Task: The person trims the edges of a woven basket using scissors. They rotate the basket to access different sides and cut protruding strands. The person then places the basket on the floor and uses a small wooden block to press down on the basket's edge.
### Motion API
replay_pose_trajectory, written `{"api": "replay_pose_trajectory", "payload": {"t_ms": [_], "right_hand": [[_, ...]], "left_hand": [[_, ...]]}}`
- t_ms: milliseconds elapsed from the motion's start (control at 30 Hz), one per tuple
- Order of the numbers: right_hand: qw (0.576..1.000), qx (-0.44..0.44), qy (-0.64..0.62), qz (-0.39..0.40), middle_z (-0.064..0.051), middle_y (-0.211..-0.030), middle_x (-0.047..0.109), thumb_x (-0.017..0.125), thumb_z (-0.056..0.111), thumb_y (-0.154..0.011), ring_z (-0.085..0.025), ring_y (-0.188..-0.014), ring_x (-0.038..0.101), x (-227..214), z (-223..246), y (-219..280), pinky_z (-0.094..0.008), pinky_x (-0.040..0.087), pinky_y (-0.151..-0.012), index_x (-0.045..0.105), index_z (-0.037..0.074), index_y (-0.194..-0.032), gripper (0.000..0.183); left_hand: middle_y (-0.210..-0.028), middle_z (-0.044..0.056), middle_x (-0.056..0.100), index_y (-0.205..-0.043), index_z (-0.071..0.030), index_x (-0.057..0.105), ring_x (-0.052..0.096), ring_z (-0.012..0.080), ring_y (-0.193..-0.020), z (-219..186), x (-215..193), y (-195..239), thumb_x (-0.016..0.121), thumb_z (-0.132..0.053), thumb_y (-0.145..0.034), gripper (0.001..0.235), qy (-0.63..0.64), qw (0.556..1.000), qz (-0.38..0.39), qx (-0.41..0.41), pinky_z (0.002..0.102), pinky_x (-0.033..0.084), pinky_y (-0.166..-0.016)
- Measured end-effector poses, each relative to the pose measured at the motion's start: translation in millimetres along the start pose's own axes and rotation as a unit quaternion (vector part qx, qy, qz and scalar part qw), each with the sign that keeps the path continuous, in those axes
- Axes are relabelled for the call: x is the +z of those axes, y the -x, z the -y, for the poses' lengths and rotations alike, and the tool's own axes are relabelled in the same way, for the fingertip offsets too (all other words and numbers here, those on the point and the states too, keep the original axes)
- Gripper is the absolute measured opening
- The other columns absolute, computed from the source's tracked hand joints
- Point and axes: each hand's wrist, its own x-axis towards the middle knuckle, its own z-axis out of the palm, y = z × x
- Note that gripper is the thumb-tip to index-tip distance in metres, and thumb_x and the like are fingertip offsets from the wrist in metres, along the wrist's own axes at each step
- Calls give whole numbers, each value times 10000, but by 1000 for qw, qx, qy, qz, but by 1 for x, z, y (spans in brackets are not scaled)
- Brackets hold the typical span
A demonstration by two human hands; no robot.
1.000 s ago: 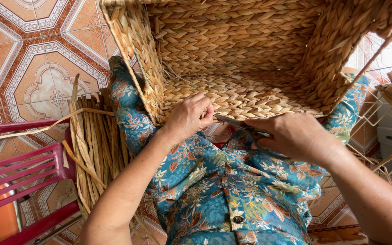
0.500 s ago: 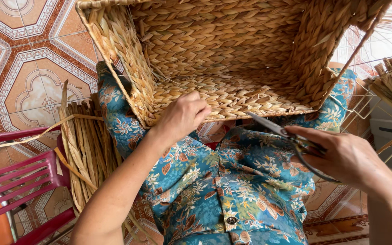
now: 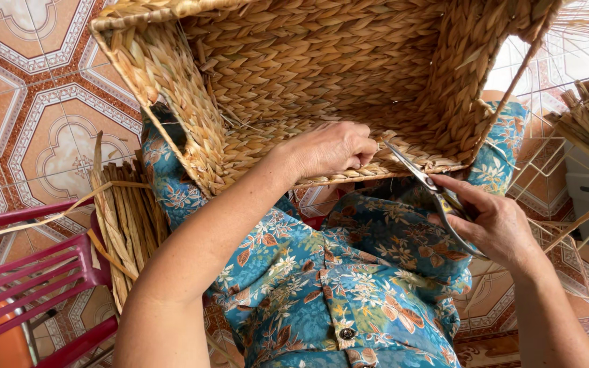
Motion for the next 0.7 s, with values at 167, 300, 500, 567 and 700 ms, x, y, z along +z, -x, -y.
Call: {"api": "replay_pose_trajectory", "payload": {"t_ms": [167,300,500,567,700], "right_hand": [[999,19,27,17,-72,-707,674,888,401,-737,-171,-648,592,0,7,-4,-370,509,-649,638,425,-1389,699],[999,19,-18,27,-74,-758,674,861,423,-719,-177,-669,584,-3,10,-3,-405,513,-632,654,408,-1393,704],[982,-141,118,44,-39,-817,685,817,525,-718,-217,-720,680,-26,24,9,-393,577,-636,595,389,-1391,721],[967,-136,207,53,-34,-813,678,803,571,-732,-222,-721,716,-24,36,6,-391,600,-654,565,454,-1437,754],[947,-135,281,79,-43,-941,710,769,615,-742,-243,-673,708,-24,65,-6,-421,592,-602,502,508,-1473,785]], "left_hand": [[-857,59,641,-826,-85,670,670,250,-857,-1,7,-12,757,-73,-814,89,8,1000,10,-24,418,546,-722],[-856,51,650,-832,-77,672,677,225,-842,-7,0,-8,727,-61,-842,57,15,999,4,-47,399,557,-751],[-888,60,677,-851,-76,703,688,212,-853,-7,-23,15,740,-76,-817,50,36,996,-9,-79,376,566,-779],[-885,61,679,-855,-79,709,691,212,-848,-9,-25,17,745,-84,-812,56,37,996,-8,-84,376,568,-774],[-868,68,675,-850,-81,708,692,225,-835,-14,-25,17,741,-90,-821,44,24,997,-12,-75,384,565,-754]]}}
